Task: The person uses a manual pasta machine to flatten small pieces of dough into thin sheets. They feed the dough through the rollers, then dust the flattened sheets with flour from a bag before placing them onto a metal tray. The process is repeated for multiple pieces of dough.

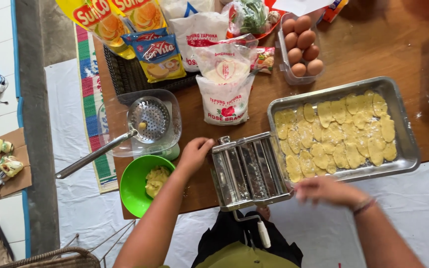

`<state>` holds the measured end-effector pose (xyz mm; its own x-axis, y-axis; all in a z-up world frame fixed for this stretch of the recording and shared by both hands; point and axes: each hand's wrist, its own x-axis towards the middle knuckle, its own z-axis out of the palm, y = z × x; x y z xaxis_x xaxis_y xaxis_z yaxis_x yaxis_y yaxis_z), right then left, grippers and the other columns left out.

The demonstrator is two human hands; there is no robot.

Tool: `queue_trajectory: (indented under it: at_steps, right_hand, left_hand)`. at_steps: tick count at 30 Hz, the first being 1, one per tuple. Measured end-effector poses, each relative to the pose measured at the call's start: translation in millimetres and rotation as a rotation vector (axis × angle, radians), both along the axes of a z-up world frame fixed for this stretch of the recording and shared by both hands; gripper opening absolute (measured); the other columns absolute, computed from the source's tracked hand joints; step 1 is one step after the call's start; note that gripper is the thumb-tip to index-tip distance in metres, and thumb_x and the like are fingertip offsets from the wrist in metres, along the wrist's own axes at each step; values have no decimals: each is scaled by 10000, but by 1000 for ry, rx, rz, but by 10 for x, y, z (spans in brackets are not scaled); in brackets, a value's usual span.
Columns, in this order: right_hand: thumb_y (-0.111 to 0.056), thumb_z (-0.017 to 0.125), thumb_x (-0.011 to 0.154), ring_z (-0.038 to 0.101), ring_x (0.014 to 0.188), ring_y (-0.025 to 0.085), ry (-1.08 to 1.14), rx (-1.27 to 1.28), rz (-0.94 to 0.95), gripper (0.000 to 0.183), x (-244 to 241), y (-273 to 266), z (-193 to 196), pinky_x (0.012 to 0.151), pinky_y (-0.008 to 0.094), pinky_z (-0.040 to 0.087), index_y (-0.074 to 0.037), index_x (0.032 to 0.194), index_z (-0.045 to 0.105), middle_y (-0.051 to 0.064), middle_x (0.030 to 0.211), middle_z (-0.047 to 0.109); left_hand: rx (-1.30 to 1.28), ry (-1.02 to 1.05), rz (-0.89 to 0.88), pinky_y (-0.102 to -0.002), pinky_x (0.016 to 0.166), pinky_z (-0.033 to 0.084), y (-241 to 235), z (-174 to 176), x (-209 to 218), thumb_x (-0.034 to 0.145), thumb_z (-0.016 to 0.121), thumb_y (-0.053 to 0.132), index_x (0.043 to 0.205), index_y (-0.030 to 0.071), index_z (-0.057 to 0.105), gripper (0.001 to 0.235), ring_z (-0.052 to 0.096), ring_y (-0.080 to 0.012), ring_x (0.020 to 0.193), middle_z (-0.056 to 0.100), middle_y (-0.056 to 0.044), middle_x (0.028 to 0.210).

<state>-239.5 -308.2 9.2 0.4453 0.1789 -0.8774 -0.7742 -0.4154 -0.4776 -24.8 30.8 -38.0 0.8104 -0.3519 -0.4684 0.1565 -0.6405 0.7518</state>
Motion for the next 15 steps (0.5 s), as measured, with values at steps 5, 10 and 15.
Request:
queue_trajectory:
  at_steps: [5, 10, 15]
  right_hand:
    - [-420, 688, 931, 689, 937, 210, -355, -661, -308, 245, 601, -1118, -906, 793, 369, 551, -251, 1088, 772, 5, 939, 746]
    - [-621, 791, 766, 725, 1032, 221, -517, -991, -95, 508, 844, -1238, -1210, 893, 410, 587, -291, 1149, 746, -42, 930, 745]
    - [-580, 737, 813, 744, 960, 253, -768, -1247, 170, 403, 778, -1277, -1412, 813, 437, 629, -275, 1076, 729, -15, 1005, 665]
  left_hand:
    - [-287, 28, 292, -306, 925, 530, 226, -616, -608, 1018, 566, 305, 1333, 145, 672, 369, 657, -179, 1113, 727, -72, 1261]
    - [-327, 172, 567, -338, 803, 591, 252, -414, -1081, 1062, 529, 244, 1449, 122, 584, 409, 662, -248, 1004, 701, -158, 1205]
    - [-292, 87, 654, -275, 699, 569, 464, -471, -1305, 1049, 540, 200, 1327, 85, 640, 316, 693, -212, 914, 726, -158, 1094]
